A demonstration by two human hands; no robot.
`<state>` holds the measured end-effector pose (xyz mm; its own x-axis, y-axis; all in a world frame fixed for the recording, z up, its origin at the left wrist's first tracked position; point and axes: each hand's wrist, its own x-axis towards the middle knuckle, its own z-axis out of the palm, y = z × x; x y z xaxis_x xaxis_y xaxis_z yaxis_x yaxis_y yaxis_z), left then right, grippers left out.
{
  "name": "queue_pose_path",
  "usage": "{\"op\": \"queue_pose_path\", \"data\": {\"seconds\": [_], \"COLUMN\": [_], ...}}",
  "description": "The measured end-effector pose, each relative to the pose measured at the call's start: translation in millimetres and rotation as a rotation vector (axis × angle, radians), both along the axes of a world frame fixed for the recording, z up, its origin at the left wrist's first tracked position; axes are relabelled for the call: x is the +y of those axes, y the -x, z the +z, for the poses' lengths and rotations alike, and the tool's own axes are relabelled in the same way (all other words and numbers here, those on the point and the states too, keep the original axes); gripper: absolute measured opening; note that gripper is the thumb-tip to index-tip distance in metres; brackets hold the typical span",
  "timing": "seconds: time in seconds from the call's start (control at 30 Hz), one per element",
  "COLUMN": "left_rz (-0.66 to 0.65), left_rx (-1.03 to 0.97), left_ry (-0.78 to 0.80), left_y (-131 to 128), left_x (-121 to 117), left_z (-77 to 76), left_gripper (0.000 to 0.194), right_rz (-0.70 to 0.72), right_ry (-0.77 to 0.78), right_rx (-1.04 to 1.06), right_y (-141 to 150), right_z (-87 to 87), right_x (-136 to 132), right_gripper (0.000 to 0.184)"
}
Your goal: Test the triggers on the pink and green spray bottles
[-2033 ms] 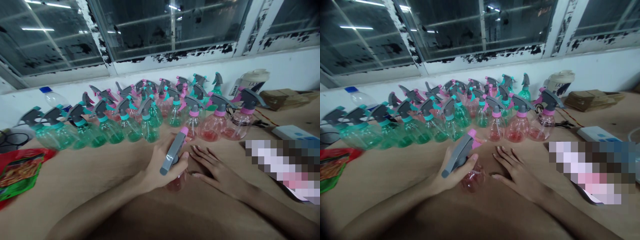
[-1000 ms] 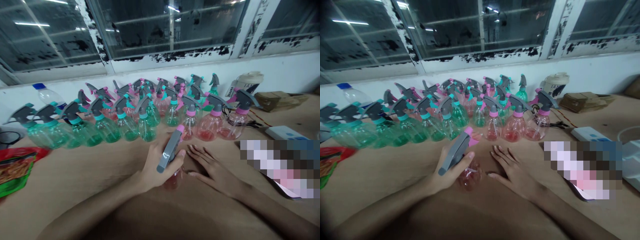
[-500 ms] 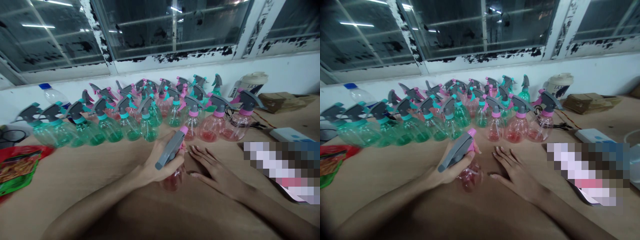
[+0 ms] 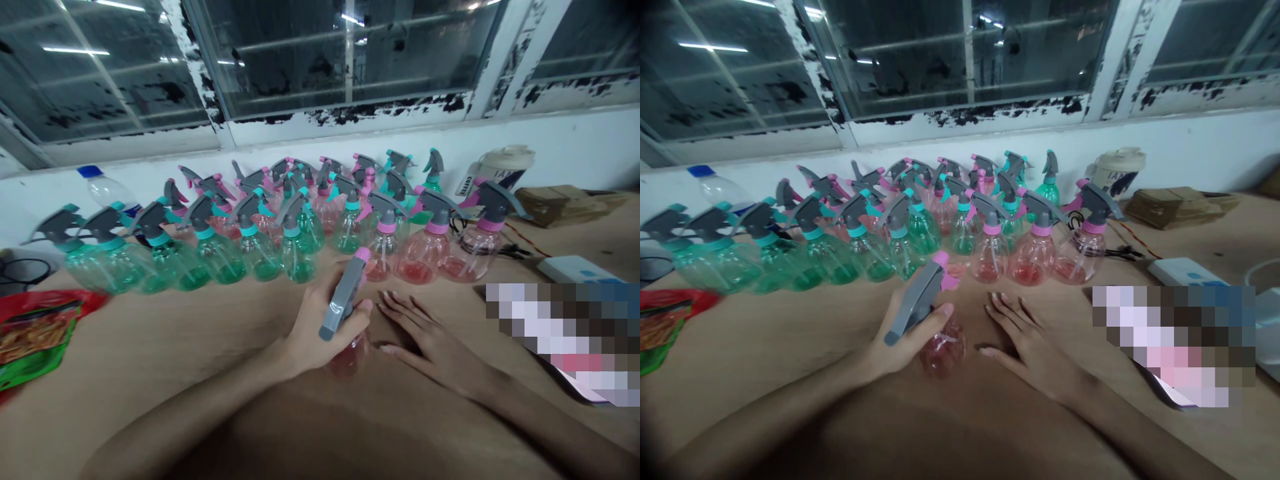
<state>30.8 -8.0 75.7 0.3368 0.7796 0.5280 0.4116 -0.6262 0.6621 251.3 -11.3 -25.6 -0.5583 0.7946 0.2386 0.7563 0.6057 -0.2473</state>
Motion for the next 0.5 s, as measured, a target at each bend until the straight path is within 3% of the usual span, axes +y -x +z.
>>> {"op": "queue_pose_path", "data": {"seconds": [0.27,0.5], "left_rz": [-0.038,-0.077], "left_rx": [-0.027,0.029], "left_ry": [0.044,0.008], "left_y": [0.2,1.3], "left_x": [1.7,2.3], "left_z": [-2.1,7.7], "left_gripper": [0.025,0.015], "right_rz": [0.004,0.004], "right_ry": [0.013,0.018], "right_rx": [0.063,0.056], "right_y": [0.4,0.5], "right_z": [3.0,3.2], "right_x": [-1.7,-1.3], "right_gripper": [0.065,0.064]}}
